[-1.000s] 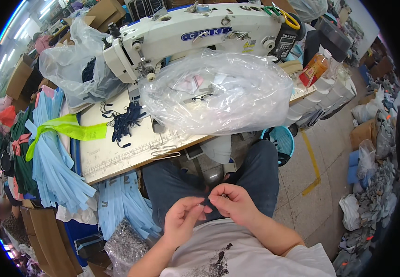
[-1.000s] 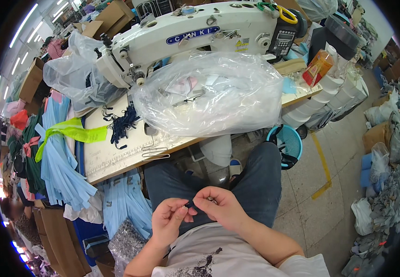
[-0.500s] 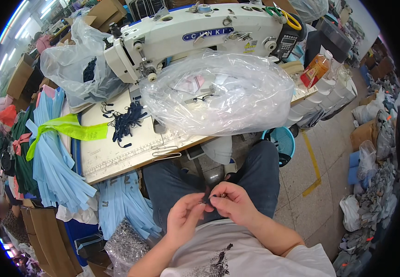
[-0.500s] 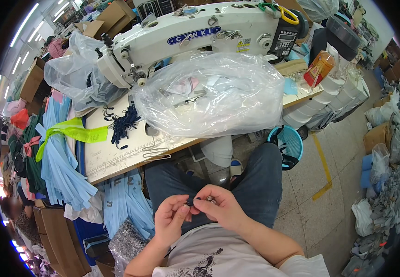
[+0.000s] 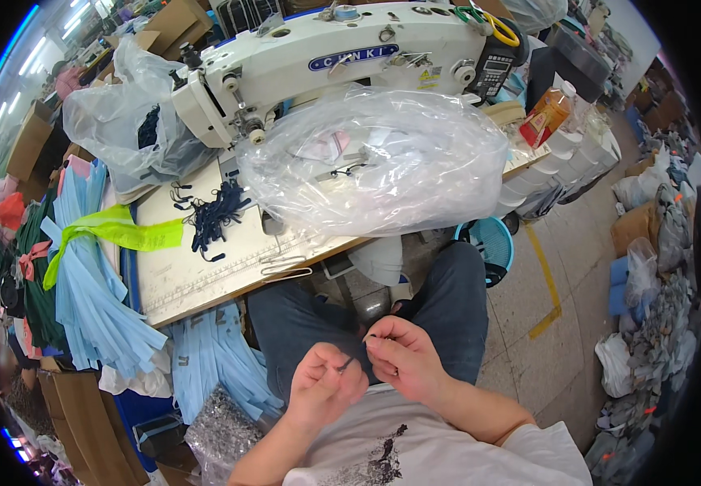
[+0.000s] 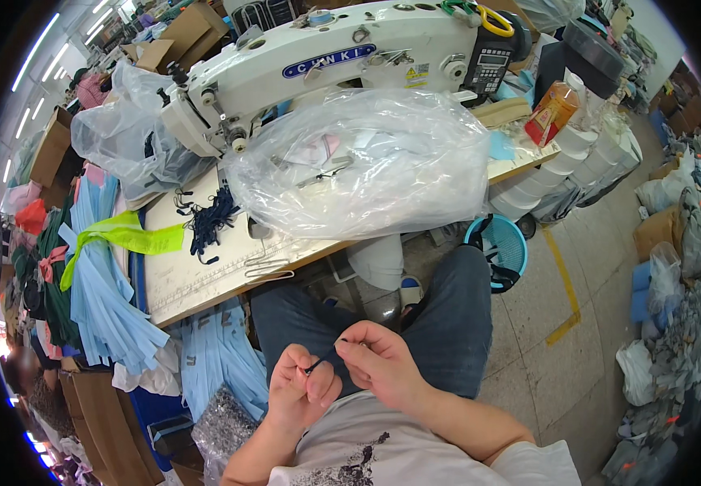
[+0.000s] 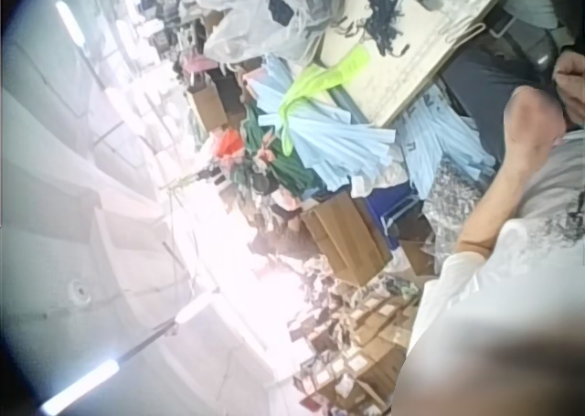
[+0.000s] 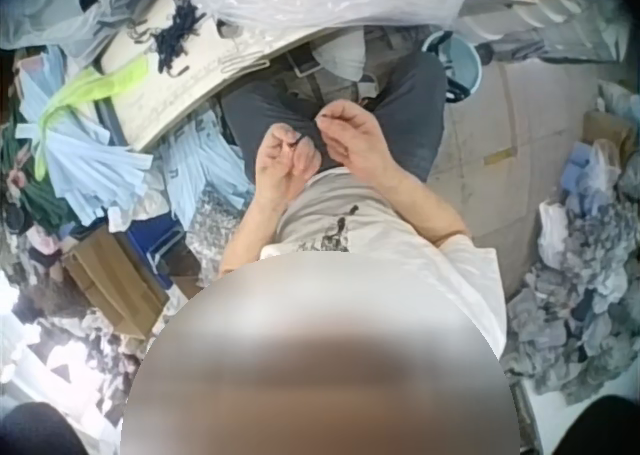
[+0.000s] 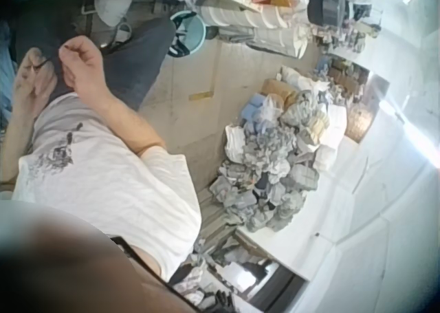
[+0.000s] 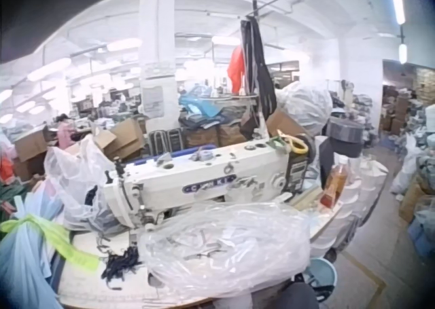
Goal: Assembling small metal buckles onto thin fabric straps at a sewing workstation.
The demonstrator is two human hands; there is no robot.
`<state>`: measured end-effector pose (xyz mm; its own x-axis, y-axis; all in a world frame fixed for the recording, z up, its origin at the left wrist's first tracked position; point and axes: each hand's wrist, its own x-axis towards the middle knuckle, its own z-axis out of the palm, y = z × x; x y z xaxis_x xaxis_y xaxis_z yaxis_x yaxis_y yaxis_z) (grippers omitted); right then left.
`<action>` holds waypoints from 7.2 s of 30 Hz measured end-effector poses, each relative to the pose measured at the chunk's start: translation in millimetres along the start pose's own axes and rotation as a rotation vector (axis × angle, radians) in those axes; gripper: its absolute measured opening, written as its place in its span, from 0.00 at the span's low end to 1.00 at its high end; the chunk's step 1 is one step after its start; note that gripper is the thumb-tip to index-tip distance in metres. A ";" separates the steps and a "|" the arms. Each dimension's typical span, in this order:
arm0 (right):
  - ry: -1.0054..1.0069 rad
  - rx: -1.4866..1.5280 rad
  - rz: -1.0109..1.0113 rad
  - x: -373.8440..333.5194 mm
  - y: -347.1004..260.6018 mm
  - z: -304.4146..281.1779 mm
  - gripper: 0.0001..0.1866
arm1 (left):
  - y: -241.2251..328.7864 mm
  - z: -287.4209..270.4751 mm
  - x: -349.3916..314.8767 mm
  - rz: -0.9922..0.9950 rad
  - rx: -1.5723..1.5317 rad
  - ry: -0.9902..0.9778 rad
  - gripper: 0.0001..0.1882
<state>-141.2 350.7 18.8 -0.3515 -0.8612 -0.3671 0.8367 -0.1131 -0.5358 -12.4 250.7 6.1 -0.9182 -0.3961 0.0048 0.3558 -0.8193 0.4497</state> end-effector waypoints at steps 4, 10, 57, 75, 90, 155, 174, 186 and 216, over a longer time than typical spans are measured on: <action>-0.011 -0.104 0.004 -3.1 -5.6 -0.3 0.02 | 1.2 -3.3 -1.8 -0.038 -0.081 -0.047 0.10; 0.015 -0.920 -0.631 18.7 -83.3 66.4 0.08 | 35.9 2.4 11.3 0.089 0.370 0.151 0.17; -0.219 0.023 0.216 -1.9 -4.4 -30.0 0.09 | 11.1 -4.0 -2.1 0.038 0.367 0.529 0.18; -0.187 -0.530 -0.267 -6.7 -6.0 -11.8 0.09 | 7.6 20.7 -15.4 0.196 0.726 0.382 0.14; -0.195 -0.786 -0.476 -2.7 -5.8 -11.0 0.10 | 10.8 29.9 -7.9 0.187 0.923 0.473 0.07; -0.195 -0.373 -0.106 -5.6 -10.1 -8.3 0.06 | 12.9 10.4 2.9 0.292 1.402 0.208 0.08; -0.134 -0.722 -0.485 4.3 0.0 -17.3 0.09 | 9.7 16.6 3.6 0.305 1.502 0.198 0.09; -0.149 -0.842 -0.378 2.6 -7.6 -10.7 0.06 | 8.0 8.7 -0.6 0.147 1.042 0.276 0.10; 0.047 -0.499 -0.076 5.1 -3.0 -1.0 0.09 | 2.5 -1.2 0.9 0.053 0.135 0.073 0.06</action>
<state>-145.8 347.2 17.8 -0.4317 -0.8353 -0.3403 0.5093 0.0856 -0.8563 -12.1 247.8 6.1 -0.8820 -0.4702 -0.0307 0.3723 -0.7354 0.5662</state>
